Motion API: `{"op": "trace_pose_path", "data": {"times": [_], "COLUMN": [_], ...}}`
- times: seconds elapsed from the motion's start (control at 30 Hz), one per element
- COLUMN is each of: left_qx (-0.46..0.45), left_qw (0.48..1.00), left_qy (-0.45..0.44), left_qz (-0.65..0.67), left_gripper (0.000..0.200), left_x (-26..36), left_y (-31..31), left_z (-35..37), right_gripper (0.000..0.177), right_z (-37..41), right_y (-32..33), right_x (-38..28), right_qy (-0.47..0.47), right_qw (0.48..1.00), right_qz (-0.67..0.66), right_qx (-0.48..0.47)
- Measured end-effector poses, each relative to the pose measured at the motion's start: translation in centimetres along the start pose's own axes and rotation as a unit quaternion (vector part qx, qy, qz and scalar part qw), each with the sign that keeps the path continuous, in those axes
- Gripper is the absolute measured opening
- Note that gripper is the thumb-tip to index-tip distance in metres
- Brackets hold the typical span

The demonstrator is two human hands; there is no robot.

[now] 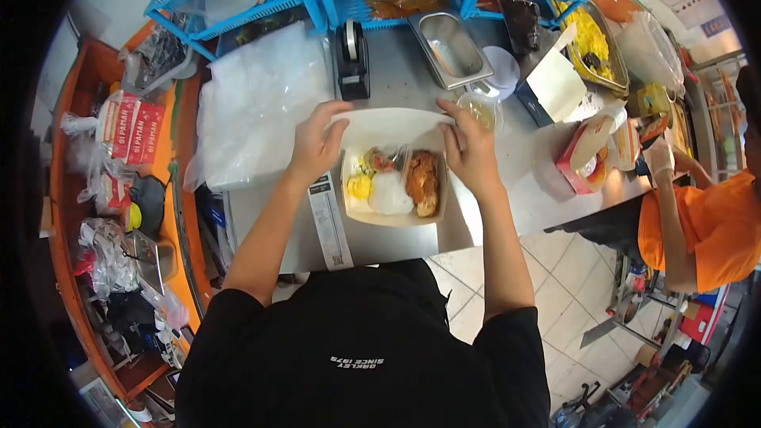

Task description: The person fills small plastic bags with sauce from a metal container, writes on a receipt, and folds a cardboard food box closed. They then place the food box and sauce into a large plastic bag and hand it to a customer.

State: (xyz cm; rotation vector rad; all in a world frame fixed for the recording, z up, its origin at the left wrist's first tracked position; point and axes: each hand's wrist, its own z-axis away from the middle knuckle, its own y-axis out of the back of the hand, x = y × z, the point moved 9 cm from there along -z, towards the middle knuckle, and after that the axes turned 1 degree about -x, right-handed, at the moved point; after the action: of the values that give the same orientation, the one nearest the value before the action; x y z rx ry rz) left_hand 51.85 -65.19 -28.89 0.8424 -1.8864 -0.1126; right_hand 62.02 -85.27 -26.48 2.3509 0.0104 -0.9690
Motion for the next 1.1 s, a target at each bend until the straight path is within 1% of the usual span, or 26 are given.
{"op": "trace_pose_path", "data": {"times": [0.03,0.07,0.1,0.13,0.17,0.23,0.27,0.33,0.37,0.43,0.47,0.5,0.53,0.57,0.6,0.63,0.67,0.73,0.77,0.83,0.87,0.93,0.97,1.03,1.07,1.1], "left_qx": [0.026,0.026,-0.003,-0.033,-0.033,-0.085,-0.086,-0.114,-0.115,-0.128,-0.129,-0.249,-0.365,-0.366,-0.317,-0.260,-0.257,-0.097,-0.096,-0.096,-0.095,-0.163,-0.165,-0.190,-0.191,-0.258], "left_qw": [0.998,0.998,0.998,0.997,0.997,0.994,0.994,0.986,0.986,0.980,0.980,0.949,0.902,0.901,0.912,0.903,0.904,0.937,0.937,0.938,0.939,0.894,0.893,0.872,0.872,0.857], "left_qy": [0.036,0.038,0.004,-0.029,-0.027,-0.044,-0.038,0.065,0.068,0.120,0.120,0.166,0.211,0.212,0.258,0.297,0.296,0.250,0.251,0.308,0.307,0.417,0.416,0.450,0.449,0.446], "left_qz": [0.052,0.048,0.057,0.066,0.063,0.059,0.059,0.099,0.100,0.096,0.097,0.096,0.094,0.096,-0.038,-0.171,-0.171,-0.224,-0.224,-0.123,-0.123,-0.035,-0.034,0.034,0.035,0.013], "left_gripper": [0.012,0.012,0.009,0.006,0.006,0.005,0.005,0.008,0.008,0.019,0.019,0.026,0.033,0.033,0.039,0.047,0.047,0.051,0.051,0.045,0.045,0.041,0.041,0.039,0.039,0.041], "left_x": [-0.1,-0.9,-1.7,-1.0,-1.0,0.0,0.2,-1.1,-0.5,0.3,0.5,0.0,-0.3,0.0,-1.4,-2.4,-2.5,-1.9,-2.2,-3.0,-2.5,-2.9,-2.7,-2.7,-2.9,-3.1], "left_y": [0.2,0.2,-0.2,-0.3,0.0,-0.3,-0.2,-0.7,-0.5,-0.4,0.0,-1.3,-2.8,-3.4,-3.2,-2.4,-3.1,-1.4,-1.6,-1.9,-1.5,-1.8,-1.6,-1.9,-2.0,-2.8], "left_z": [-0.1,0.0,0.3,0.0,-0.2,-0.3,-0.2,-0.4,-0.3,0.5,1.2,3.3,6.1,7.4,8.4,9.4,10.5,11.0,11.3,11.8,11.4,11.4,11.2,11.5,11.4,11.9], "right_gripper": [0.020,0.020,0.019,0.017,0.017,0.011,0.011,0.018,0.018,0.028,0.028,0.033,0.040,0.040,0.044,0.049,0.056,0.062,0.062,0.067,0.067,0.071,0.071,0.072,0.072,0.072], "right_z": [0.2,0.4,0.7,0.5,0.3,0.3,0.6,1.1,1.3,2.7,3.4,4.9,6.7,8.1,9.6,10.8,11.9,13.2,13.7,14.4,14.5,15.4,15.5,15.3,14.9,15.3], "right_y": [-0.1,-0.1,-0.5,-0.9,-0.7,-0.4,-0.4,-1.1,-0.9,-0.8,-0.4,-0.9,-1.5,-1.9,-1.8,-1.0,-1.2,-1.2,-1.9,-1.4,-1.2,-1.3,-1.1,-1.3,-1.4,-2.2], "right_x": [1.0,1.7,2.4,2.2,2.2,2.0,2.2,3.4,3.1,3.1,2.8,2.0,1.3,1.1,2.8,3.7,3.9,3.2,3.1,3.1,3.1,4.9,4.8,4.6,4.4,4.3], "right_qy": [-0.053,-0.053,-0.035,-0.016,-0.016,-0.042,-0.046,-0.113,-0.115,-0.212,-0.212,-0.200,-0.187,-0.189,-0.223,-0.250,-0.280,-0.338,-0.337,-0.331,-0.330,-0.423,-0.425,-0.423,-0.422,-0.462], "right_qw": [0.998,0.998,0.996,0.993,0.993,0.987,0.986,0.967,0.966,0.938,0.939,0.934,0.922,0.921,0.937,0.926,0.923,0.924,0.925,0.930,0.930,0.903,0.902,0.901,0.900,0.871], "right_qz": [-0.037,-0.041,-0.070,-0.098,-0.102,-0.131,-0.134,-0.185,-0.186,-0.222,-0.221,-0.175,-0.128,-0.128,0.030,0.186,0.162,0.094,0.093,0.143,0.143,0.016,0.017,0.014,0.014,-0.003], "right_qx": [-0.008,-0.009,-0.032,-0.056,-0.058,-0.085,-0.087,-0.134,-0.136,-0.159,-0.159,-0.237,-0.315,-0.316,-0.268,-0.213,-0.208,-0.151,-0.152,-0.076,-0.075,-0.075,-0.074,-0.098,-0.109,-0.168]}}
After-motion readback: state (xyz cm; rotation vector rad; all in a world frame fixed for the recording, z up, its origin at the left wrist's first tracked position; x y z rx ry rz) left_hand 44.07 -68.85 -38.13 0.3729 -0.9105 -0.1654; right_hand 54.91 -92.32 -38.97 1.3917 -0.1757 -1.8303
